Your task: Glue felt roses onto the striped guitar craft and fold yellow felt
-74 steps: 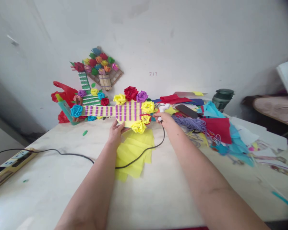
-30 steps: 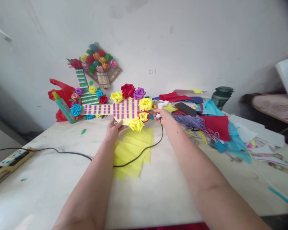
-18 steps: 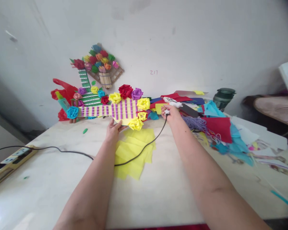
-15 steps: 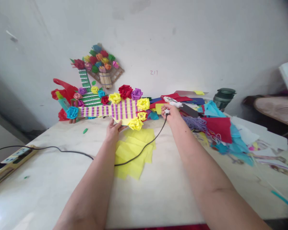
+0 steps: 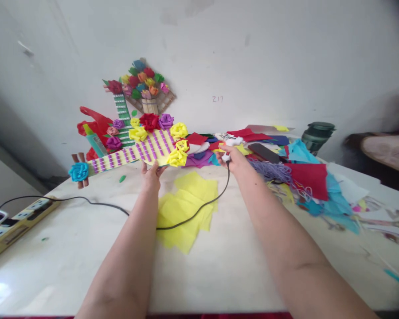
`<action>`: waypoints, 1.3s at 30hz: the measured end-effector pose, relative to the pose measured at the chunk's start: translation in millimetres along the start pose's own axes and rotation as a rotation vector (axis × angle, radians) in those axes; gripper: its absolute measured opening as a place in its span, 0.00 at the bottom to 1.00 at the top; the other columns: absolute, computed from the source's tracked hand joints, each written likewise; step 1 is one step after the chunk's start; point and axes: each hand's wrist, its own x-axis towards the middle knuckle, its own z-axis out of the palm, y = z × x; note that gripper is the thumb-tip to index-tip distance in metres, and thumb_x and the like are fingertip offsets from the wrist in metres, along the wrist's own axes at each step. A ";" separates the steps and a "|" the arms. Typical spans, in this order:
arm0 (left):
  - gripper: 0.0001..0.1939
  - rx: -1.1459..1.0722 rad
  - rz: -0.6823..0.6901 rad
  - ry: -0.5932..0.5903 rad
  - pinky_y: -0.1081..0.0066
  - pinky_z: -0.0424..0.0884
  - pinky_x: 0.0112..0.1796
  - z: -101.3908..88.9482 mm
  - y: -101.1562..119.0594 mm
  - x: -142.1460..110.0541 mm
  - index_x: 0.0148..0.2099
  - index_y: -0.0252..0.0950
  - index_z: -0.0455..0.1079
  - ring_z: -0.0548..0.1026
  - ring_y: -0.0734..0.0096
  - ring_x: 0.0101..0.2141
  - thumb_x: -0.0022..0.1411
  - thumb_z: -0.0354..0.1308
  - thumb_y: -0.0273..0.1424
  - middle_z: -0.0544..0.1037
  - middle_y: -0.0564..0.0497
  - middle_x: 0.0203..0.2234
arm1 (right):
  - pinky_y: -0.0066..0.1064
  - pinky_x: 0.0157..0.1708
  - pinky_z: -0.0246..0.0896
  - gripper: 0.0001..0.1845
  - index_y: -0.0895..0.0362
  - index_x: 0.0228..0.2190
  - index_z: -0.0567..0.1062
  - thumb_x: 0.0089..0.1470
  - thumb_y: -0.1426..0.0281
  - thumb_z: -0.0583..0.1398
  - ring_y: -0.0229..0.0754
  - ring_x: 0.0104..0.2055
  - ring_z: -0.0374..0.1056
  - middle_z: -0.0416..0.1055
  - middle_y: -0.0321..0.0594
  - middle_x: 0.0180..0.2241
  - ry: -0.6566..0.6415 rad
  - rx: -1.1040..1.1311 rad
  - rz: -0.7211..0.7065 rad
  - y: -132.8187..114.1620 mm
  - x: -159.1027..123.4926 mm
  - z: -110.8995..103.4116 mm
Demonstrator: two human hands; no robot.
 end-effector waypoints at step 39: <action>0.24 -0.101 0.176 -0.031 0.77 0.76 0.29 13.2 36.8 -4.7 0.53 0.45 0.64 0.76 0.79 0.24 0.54 0.60 0.25 0.78 0.51 0.38 | 0.25 0.14 0.56 0.14 0.60 0.35 0.70 0.48 0.65 0.60 0.38 0.16 0.65 0.68 0.38 0.19 0.009 -1.091 -0.103 32.1 7.3 13.3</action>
